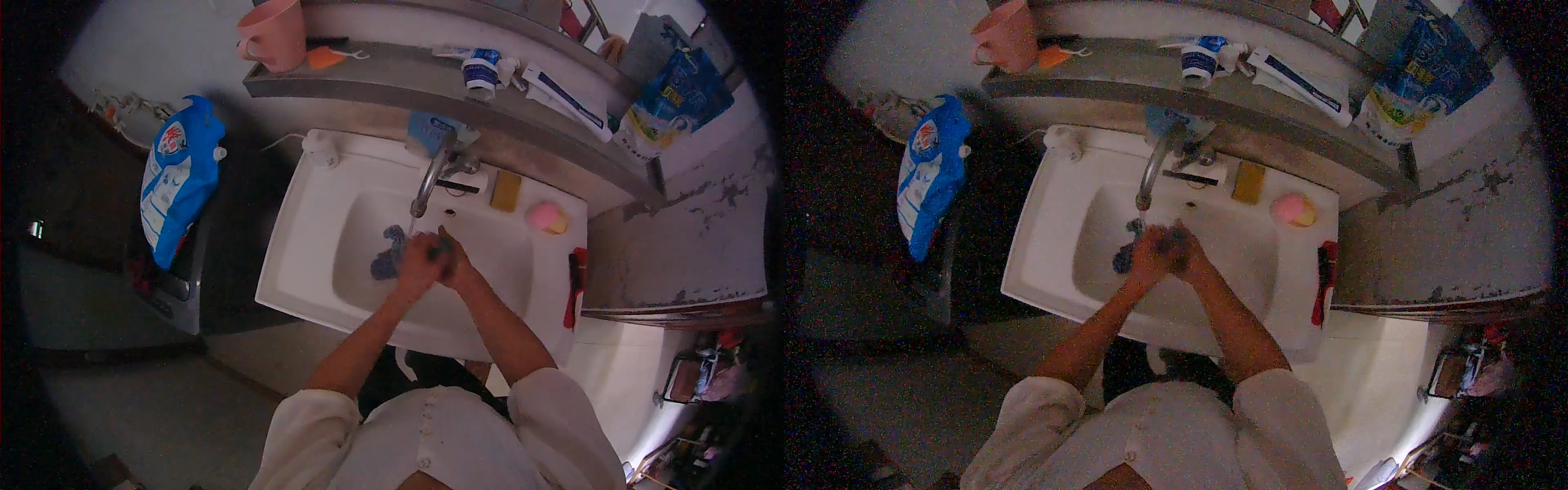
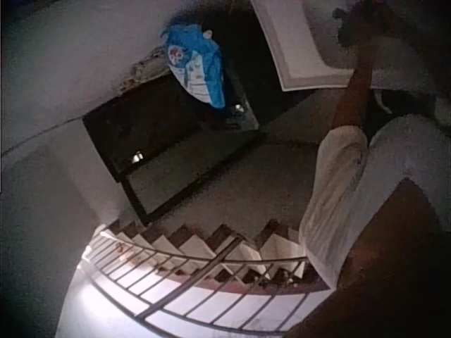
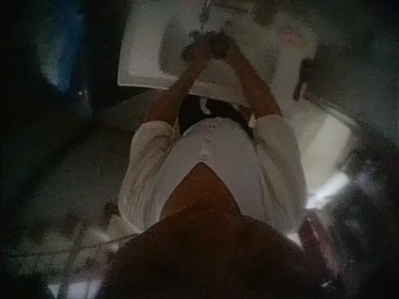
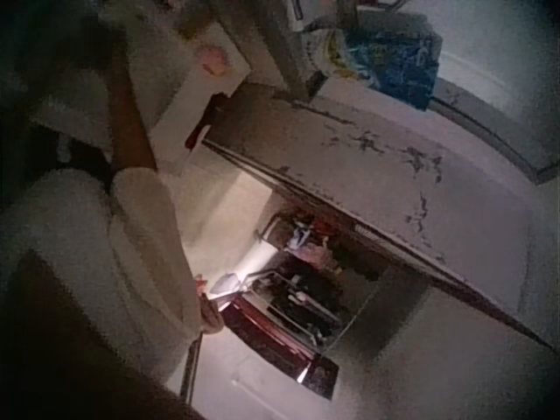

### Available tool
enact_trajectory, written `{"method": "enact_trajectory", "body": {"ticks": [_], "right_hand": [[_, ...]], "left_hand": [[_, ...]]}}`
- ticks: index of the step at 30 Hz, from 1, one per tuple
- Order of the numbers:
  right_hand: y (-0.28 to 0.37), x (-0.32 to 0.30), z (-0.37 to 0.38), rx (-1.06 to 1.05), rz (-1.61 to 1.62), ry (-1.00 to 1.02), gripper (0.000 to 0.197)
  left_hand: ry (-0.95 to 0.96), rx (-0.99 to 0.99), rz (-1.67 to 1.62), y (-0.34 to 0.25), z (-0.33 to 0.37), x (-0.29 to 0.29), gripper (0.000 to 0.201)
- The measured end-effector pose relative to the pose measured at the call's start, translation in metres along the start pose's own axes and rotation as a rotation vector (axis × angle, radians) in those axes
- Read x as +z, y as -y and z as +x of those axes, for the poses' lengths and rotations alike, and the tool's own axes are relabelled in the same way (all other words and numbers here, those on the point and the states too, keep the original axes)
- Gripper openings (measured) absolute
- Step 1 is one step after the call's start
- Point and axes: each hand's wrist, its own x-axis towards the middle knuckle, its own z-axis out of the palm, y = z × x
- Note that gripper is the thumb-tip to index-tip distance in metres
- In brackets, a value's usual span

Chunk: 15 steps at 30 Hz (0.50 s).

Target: The person picks up a green cloth, walks to a sink, and rinses it under running water while scrubbing it by hand.

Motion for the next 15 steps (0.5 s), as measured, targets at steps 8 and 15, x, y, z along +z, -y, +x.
{"method": "enact_trajectory", "body": {"ticks": [8,15], "right_hand": [[-0.034,0.022,0.023,-0.344,-0.272,0.034,0.031],[-0.005,0.009,0.043,-0.198,-0.08,0.11,0.028]], "left_hand": [[-0.43,-0.056,0.104,0.063,0.025,-0.024,0.026],[-0.264,-0.297,-0.473,0.032,0.015,0.006,0.034]]}}
